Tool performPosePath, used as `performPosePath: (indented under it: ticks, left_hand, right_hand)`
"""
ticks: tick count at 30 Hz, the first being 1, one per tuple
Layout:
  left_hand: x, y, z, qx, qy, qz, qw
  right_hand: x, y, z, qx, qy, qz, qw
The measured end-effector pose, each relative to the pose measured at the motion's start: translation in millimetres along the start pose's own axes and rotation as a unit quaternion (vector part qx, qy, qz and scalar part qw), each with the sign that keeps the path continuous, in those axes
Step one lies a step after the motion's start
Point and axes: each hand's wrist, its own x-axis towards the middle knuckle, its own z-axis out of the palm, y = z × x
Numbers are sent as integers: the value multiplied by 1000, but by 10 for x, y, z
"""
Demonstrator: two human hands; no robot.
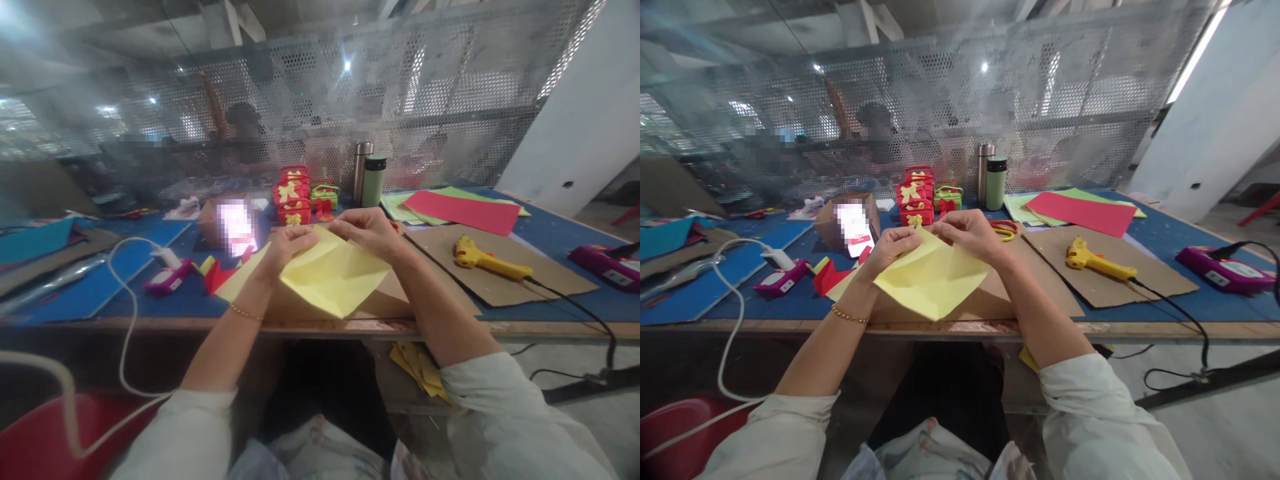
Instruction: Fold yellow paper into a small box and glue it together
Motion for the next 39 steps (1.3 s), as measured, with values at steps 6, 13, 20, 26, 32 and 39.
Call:
performPosePath:
  ticks: [6,13,20,26,32,39]
  left_hand:
    - [-29,21,-12,81,-108,-43,990]
    - [66,-27,-64,160,-112,-29,980]
    - [69,-32,-83,178,-100,-25,979]
    - [36,12,-48,158,-81,-42,983]
    - [72,-26,-50,132,-54,-52,988]
    - [97,-23,-45,132,-41,-44,989]
  right_hand:
    - [-20,3,-39,49,-85,36,995]
    - [-30,90,-12,-4,-132,61,989]
    - [-38,86,18,-55,-104,13,993]
    - [-48,94,22,-73,-83,-6,994]
    - [-59,117,-2,-80,-65,1,995]
    - [-66,94,10,-84,-60,-34,994]
